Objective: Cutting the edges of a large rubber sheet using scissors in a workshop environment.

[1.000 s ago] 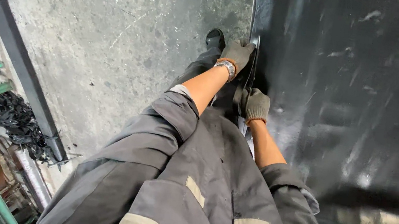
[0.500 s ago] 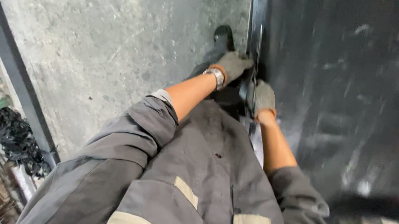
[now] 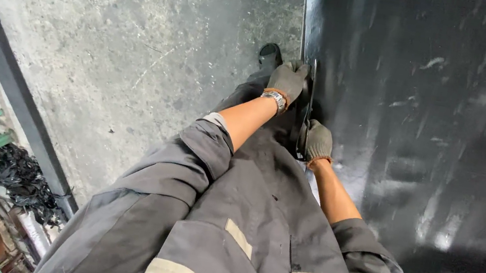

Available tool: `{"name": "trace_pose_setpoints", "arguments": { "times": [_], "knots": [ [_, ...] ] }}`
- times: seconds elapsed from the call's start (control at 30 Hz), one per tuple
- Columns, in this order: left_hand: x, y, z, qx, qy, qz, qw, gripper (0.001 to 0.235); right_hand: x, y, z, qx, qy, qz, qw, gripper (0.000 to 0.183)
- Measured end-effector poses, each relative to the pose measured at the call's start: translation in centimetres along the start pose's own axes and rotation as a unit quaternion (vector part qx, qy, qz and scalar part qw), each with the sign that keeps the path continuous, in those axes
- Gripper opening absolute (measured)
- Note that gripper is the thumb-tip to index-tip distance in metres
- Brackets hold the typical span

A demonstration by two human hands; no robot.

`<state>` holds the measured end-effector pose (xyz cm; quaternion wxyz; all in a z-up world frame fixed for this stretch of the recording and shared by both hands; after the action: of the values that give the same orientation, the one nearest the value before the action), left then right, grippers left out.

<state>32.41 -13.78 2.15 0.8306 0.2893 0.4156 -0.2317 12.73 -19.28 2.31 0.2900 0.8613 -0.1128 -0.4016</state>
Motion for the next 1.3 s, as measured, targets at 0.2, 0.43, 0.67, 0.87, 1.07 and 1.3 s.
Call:
{"name": "trace_pose_setpoints", "arguments": {
  "times": [0.2, 0.43, 0.67, 0.87, 1.07, 1.3],
  "knots": [
    [1.7, -0.7, -0.9, 0.068, -0.016, 0.009, 0.998, 0.035, -0.3, 1.1, -1.9, 0.012, -0.067, -0.017, 0.998, 0.049],
    [-0.4, 1.3, 1.5, 0.065, 0.043, -0.031, 0.997, 0.042, -0.8, 1.7, -2.1, 0.027, -0.079, 0.002, 0.996, 0.056],
    [-1.0, 1.6, 1.7, 0.006, 0.006, -0.108, 0.994, 0.036, 3.5, 3.3, -2.3, -0.010, -0.047, -0.080, 0.996, 0.057],
    [-1.4, 2.2, 2.5, 0.041, -0.020, -0.104, 0.994, 0.034, 5.2, 3.5, -3.0, -0.014, -0.032, -0.045, 0.998, 0.047],
    [-0.8, 2.1, 2.6, 0.096, -0.079, -0.121, 0.985, 0.036, 4.4, 5.8, -5.4, 0.016, -0.034, -0.075, 0.996, 0.048],
    [-2.0, 2.8, 3.5, 0.060, -0.011, -0.155, 0.986, 0.040, 3.4, 7.7, -8.9, 0.096, -0.120, -0.075, 0.985, 0.045]
  ]
}}
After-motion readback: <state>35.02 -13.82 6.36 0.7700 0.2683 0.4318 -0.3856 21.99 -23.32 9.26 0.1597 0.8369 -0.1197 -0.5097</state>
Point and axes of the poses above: each hand's wrist, its own x-axis towards the middle knuckle, its own y-axis out of the back of the hand, z = x × y, the point moved 4 cm from there along x, towards the middle knuckle, and after that the axes turned 6 degrees about y, right-handed, at the moved point
